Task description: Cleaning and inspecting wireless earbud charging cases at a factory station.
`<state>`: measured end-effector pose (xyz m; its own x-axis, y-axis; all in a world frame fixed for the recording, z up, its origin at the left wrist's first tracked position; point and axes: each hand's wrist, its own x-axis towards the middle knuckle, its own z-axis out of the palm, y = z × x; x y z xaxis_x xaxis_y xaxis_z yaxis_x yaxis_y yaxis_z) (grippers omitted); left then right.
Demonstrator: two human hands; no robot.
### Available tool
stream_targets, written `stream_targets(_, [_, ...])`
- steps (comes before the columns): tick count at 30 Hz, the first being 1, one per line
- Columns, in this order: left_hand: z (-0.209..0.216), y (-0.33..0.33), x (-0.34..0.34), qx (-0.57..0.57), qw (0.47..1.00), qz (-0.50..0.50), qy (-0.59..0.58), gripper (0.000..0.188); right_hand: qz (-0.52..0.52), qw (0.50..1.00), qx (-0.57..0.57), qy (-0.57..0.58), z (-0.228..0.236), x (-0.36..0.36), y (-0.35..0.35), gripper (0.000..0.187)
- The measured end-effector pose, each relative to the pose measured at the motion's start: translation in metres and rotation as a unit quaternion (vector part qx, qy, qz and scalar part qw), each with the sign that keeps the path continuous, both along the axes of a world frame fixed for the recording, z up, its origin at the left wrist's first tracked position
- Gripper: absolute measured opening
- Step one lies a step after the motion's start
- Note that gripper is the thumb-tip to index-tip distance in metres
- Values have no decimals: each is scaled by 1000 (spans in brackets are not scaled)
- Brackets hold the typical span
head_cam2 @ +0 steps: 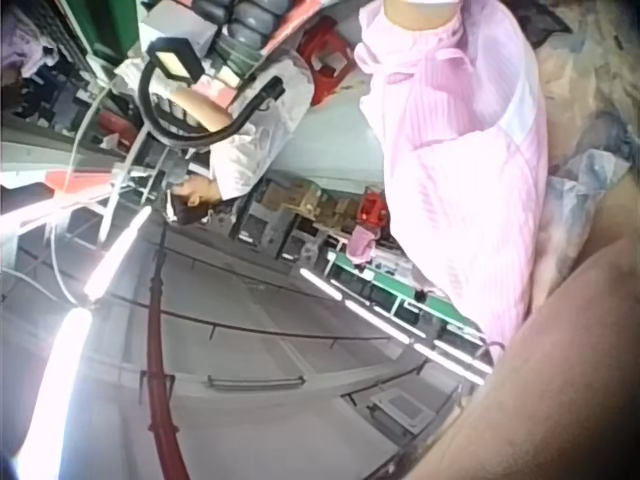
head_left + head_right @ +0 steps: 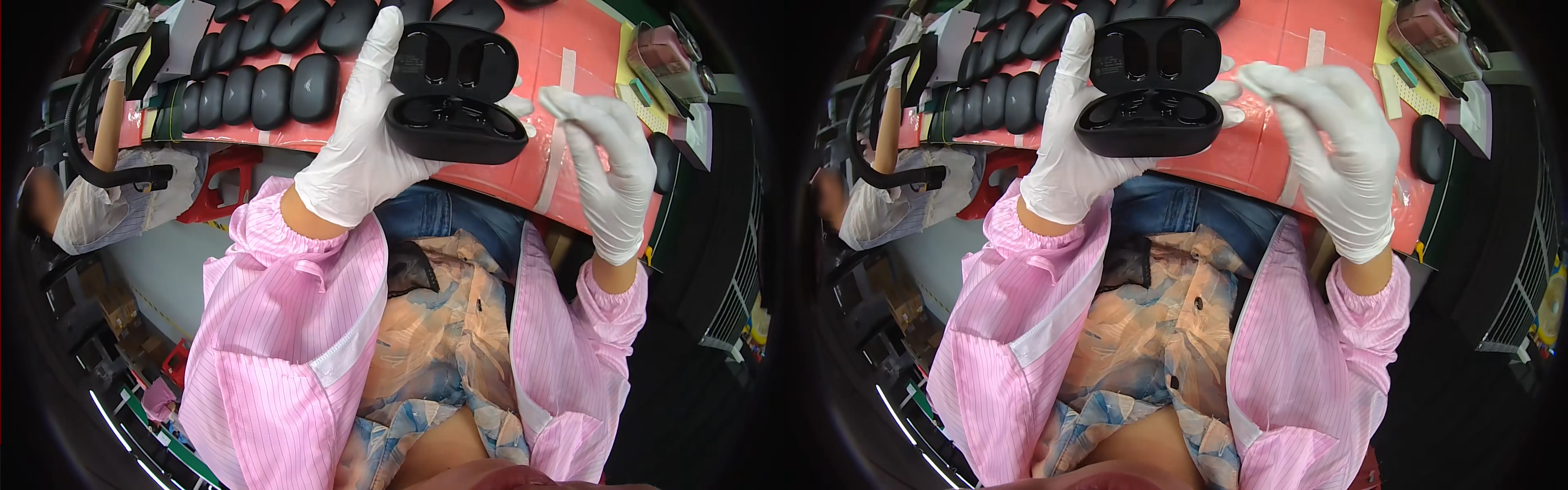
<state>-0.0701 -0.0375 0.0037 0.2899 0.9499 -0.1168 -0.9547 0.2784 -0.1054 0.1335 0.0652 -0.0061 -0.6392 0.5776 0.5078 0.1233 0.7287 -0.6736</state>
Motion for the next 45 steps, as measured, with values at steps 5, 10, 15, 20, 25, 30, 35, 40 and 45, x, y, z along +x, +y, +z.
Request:
stream_targets(5, [-8, 13, 11, -41, 973, 11, 228, 80, -115, 984, -130, 36, -41, 22, -1, 21])
stream_targets(10, [-21, 13, 15, 45, 851, 57, 520, 77, 49, 997, 52, 31, 11, 1, -3, 24])
stream_targets(15, [-24, 11, 18, 84, 865, 111, 481, 83, -82, 975, 206, -22, 27, 29, 42, 20])
stream_targets(20, [-31, 13, 17, 92, 886, 134, 434, 87, -314, 926, 198, -61, 41, 96, 157, 11])
stream_targets(25, [-30, 10, 9, 107, 873, 129, 459, 90, -280, 895, 251, -238, 51, 63, 186, 14])
stream_targets(30, [-16, 26, 18, 88, 838, 188, 504, 100, -239, 878, 287, -298, 48, 94, 207, 26])
stream_targets(35, [-9, 41, 25, 78, 851, 197, 481, 65, 1, 961, 276, -4, 53, 15, 77, 29])
stream_targets(40, [-13, 29, 20, 19, 882, 177, 437, 89, 96, 960, 238, -109, 30, -25, -6, 32])
stream_targets(45, [-18, 24, 17, 59, 867, 164, 468, 89, 107, 969, 217, -43, 26, -19, -1, 35])
